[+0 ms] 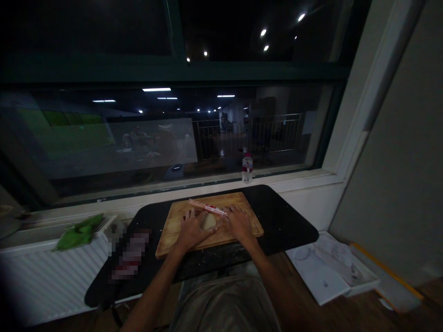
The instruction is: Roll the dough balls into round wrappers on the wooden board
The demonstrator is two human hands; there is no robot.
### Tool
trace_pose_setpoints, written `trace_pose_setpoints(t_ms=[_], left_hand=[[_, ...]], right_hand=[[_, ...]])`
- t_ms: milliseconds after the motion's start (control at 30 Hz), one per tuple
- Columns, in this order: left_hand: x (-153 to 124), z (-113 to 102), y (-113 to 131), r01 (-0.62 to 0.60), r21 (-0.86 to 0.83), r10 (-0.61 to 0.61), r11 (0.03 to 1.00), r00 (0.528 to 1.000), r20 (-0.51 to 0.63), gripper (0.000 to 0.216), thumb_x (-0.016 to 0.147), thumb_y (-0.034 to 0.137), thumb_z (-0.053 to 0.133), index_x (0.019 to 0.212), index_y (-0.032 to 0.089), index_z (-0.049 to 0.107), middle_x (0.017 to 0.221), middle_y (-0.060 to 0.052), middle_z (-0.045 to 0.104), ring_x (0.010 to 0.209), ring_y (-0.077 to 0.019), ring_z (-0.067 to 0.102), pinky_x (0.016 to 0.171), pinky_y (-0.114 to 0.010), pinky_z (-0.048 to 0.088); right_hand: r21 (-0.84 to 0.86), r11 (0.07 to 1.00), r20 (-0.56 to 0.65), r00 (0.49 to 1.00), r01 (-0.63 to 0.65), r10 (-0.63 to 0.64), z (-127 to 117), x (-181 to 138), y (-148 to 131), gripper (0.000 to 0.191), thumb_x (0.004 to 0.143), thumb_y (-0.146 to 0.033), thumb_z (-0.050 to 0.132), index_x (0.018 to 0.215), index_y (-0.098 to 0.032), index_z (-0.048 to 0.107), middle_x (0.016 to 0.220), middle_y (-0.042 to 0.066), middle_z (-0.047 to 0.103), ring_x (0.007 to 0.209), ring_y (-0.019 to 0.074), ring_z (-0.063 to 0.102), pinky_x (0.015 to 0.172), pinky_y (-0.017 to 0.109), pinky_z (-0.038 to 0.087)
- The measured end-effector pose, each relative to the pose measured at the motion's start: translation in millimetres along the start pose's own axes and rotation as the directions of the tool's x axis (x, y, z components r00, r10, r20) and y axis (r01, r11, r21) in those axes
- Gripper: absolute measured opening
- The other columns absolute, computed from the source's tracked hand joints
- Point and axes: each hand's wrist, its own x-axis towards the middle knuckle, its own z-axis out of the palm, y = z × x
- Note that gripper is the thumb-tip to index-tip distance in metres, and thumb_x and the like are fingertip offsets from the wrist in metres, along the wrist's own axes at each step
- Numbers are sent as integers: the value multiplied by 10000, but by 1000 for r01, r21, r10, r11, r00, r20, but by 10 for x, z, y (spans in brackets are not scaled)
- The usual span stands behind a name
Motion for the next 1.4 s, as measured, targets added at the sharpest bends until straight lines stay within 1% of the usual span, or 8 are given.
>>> trace_pose_setpoints(t_ms=[200,333,500,733,900,1133,1233,1400], left_hand=[[42,-24,-55,-68,-27,69,997,998,16,687,947,722,698,1451,257,730,1384,-181,684,1289,-396,579,1159,-545,459],[62,-18,-107,-137,-89,139,987,990,24,647,943,675,742,1447,269,733,1444,-147,683,1359,-376,570,1210,-521,444],[57,-16,-102,-180,-95,187,979,980,68,764,909,775,733,1514,311,679,1601,-125,598,1439,-401,528,1221,-595,423],[23,-48,8,-153,-22,154,988,987,50,729,955,757,683,1535,316,649,1647,-145,557,1465,-433,503,1198,-629,422],[-3,-85,48,-71,23,70,997,997,42,746,961,789,618,1465,244,697,1476,-202,641,1365,-438,563,1142,-613,457],[-22,-152,-74,-221,-175,248,959,957,151,613,985,624,697,1547,388,637,1665,-56,580,1505,-377,477,1239,-609,376],[-15,-147,-32,-191,-124,207,974,969,136,564,993,634,687,1481,351,699,1606,-73,633,1464,-378,509,1222,-595,392],[-24,-126,61,-57,60,54,997,997,49,646,997,731,606,1375,227,751,1451,-204,669,1364,-444,552,1144,-645,429]], right_hand=[[0,1000,9,1000,6,-6,-21,-2,-2,421,1138,-364,528,1512,-240,676,1466,129,710,1341,296,648,1105,387,510],[-21,1000,11,1000,6,-6,-66,-11,-25,408,1136,-350,522,1492,-252,695,1460,132,717,1362,310,638,1124,409,504],[-24,1000,27,1000,-9,9,-94,-10,-41,403,1130,-338,544,1500,-266,685,1445,126,723,1335,299,658,1084,381,521],[-22,1000,24,1000,-16,16,-86,-7,-51,402,1135,-357,541,1493,-255,692,1444,129,722,1350,300,645,1094,381,510],[-37,998,3,998,-58,58,-127,-28,-82,403,1139,-336,521,1496,-258,691,1442,129,722,1340,298,646,1101,386,500],[-63,994,16,996,-89,90,-176,-29,-109,389,1142,-350,512,1462,-246,709,1412,137,732,1320,304,649,1072,392,515],[-62,995,15,997,-80,81,-160,-28,-94,388,1137,-338,524,1470,-246,703,1434,136,723,1327,302,642,1079,389,510],[-54,996,15,997,-77,78,-157,-34,-88,405,1139,-348,528,1497,-249,690,1445,140,713,1329,303,639,1074,390,507]])
